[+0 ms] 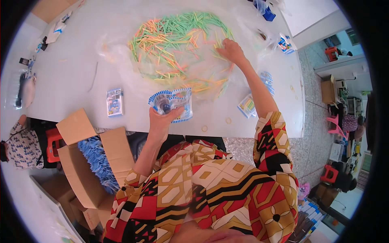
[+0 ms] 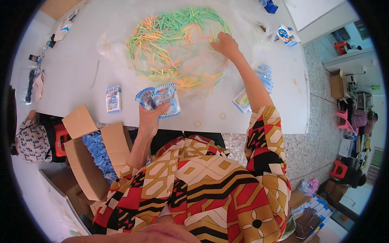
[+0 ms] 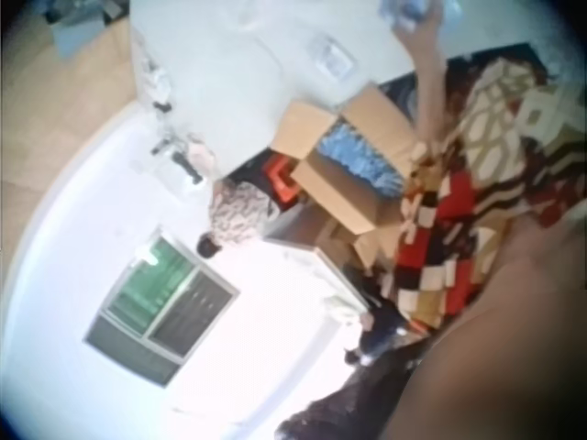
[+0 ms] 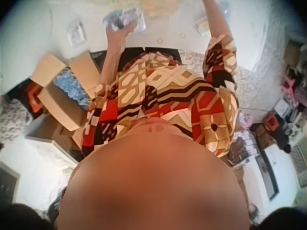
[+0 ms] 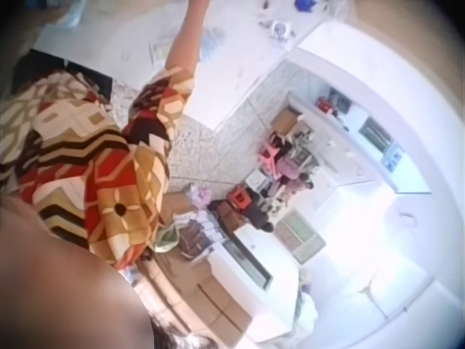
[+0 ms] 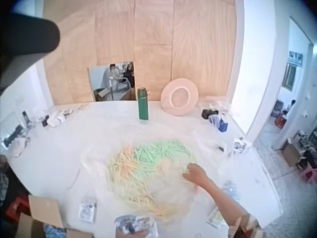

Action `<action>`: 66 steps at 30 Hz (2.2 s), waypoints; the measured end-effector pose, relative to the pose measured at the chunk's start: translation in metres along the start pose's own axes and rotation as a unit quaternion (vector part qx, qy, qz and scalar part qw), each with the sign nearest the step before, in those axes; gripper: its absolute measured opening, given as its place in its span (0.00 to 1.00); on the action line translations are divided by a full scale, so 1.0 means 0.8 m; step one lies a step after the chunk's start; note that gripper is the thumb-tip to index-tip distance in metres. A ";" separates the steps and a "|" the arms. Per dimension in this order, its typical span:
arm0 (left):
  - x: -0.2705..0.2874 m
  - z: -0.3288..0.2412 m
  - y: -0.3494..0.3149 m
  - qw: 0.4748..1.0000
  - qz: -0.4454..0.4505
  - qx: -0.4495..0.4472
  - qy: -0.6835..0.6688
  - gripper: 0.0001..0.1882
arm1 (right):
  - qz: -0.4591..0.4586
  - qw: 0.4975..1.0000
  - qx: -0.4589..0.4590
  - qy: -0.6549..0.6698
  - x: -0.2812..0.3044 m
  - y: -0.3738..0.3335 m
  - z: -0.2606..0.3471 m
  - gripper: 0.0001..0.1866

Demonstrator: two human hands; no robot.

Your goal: Bundling thin plastic strips into small packets and organizing them.

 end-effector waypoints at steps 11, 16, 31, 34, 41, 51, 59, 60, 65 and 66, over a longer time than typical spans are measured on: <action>0.023 -0.008 0.005 0.998 -0.041 0.024 -0.030 0.18 | -0.070 0.989 0.126 0.031 -0.031 0.096 0.024 0.10; 0.036 -0.005 0.015 0.998 -0.048 0.039 -0.033 0.18 | -0.070 0.983 0.143 -0.096 -0.043 0.131 0.013 0.07; 0.041 -0.001 0.037 0.995 -0.049 0.073 -0.043 0.18 | 0.003 0.963 0.125 -0.237 -0.077 0.171 0.020 0.13; 0.039 -0.002 0.037 0.995 -0.048 0.072 -0.045 0.18 | -0.021 0.973 0.098 -0.207 -0.066 0.164 0.030 0.12; 0.031 0.000 0.035 0.996 -0.036 0.078 -0.029 0.18 | -0.057 0.952 0.281 -0.103 -0.069 0.170 0.053 0.17; 0.037 0.001 0.034 0.996 -0.040 0.078 -0.025 0.17 | -0.005 0.825 0.510 -0.243 -0.090 0.180 0.070 0.10; 0.036 -0.001 0.035 0.996 -0.035 0.083 -0.022 0.18 | -0.003 0.812 0.527 -0.252 -0.092 0.168 0.071 0.08; 0.035 -0.001 0.034 0.996 -0.034 0.082 -0.021 0.18 | -0.017 0.810 0.532 -0.246 -0.092 0.166 0.069 0.07; 0.035 0.001 0.030 0.996 -0.034 0.074 -0.029 0.19 | 0.022 0.862 0.462 -0.210 -0.079 0.160 0.065 0.10; 0.037 0.003 0.029 0.996 -0.032 0.074 -0.028 0.19 | -0.008 0.910 0.387 -0.147 -0.068 0.161 0.064 0.08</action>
Point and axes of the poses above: each hand's wrist, its own y-axis towards the middle knuckle, its own x-axis out of the back of the hand, z = x × y, the point moved 2 cm from there along y, towards the middle knuckle, and after that the axes turned 13 degrees about -z, right-handed, at the moved point
